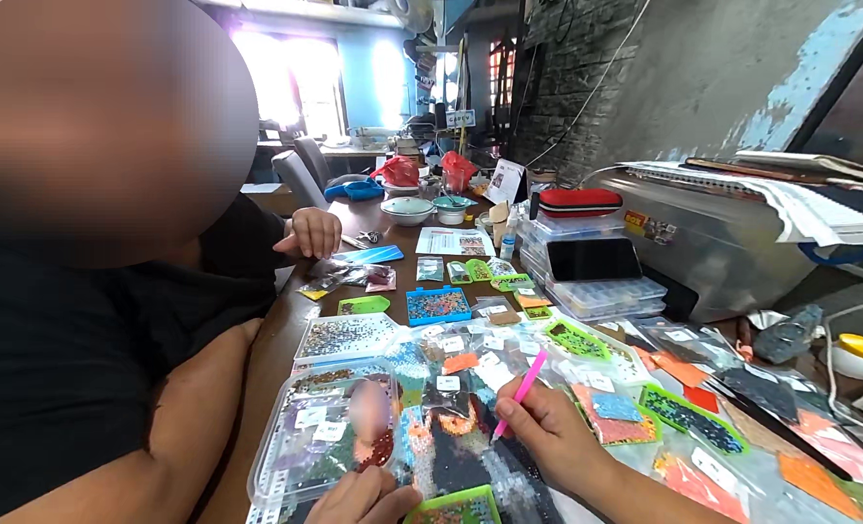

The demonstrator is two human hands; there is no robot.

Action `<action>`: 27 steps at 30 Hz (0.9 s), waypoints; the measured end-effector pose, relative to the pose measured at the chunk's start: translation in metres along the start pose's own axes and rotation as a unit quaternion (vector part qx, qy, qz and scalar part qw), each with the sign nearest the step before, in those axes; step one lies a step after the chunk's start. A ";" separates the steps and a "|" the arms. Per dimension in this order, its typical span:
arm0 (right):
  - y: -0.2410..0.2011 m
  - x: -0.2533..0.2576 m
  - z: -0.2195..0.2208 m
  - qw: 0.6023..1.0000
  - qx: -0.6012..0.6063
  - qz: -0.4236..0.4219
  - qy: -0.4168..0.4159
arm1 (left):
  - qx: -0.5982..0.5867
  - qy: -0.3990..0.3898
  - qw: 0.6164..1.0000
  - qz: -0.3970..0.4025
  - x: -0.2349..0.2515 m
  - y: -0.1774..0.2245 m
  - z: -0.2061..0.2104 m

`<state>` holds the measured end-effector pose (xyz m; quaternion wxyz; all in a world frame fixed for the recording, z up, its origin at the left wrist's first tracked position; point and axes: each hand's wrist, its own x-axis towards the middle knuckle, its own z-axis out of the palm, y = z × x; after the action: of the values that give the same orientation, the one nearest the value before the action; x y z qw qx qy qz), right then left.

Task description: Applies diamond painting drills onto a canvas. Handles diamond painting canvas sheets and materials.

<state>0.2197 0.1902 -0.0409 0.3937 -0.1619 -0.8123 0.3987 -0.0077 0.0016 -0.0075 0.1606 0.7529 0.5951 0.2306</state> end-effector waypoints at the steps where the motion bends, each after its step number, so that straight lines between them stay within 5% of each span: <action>1: 0.000 0.000 0.000 1.000 0.002 -0.001 0.000 | 0.001 -0.001 1.000 0.000 0.000 0.000 0.000; 16: -0.007 -0.001 0.003 1.000 0.010 -0.016 0.002 | -0.008 0.006 1.000 0.001 0.000 0.001 0.001; 27: -0.026 -0.014 0.023 0.991 0.016 -0.120 -0.066 | -0.006 0.034 0.999 0.026 -0.001 -0.002 0.008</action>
<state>0.2121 0.1538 -0.0359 0.3870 -0.0306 -0.8434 0.3715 -0.0053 0.0015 -0.0154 0.1382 0.7589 0.5791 0.2638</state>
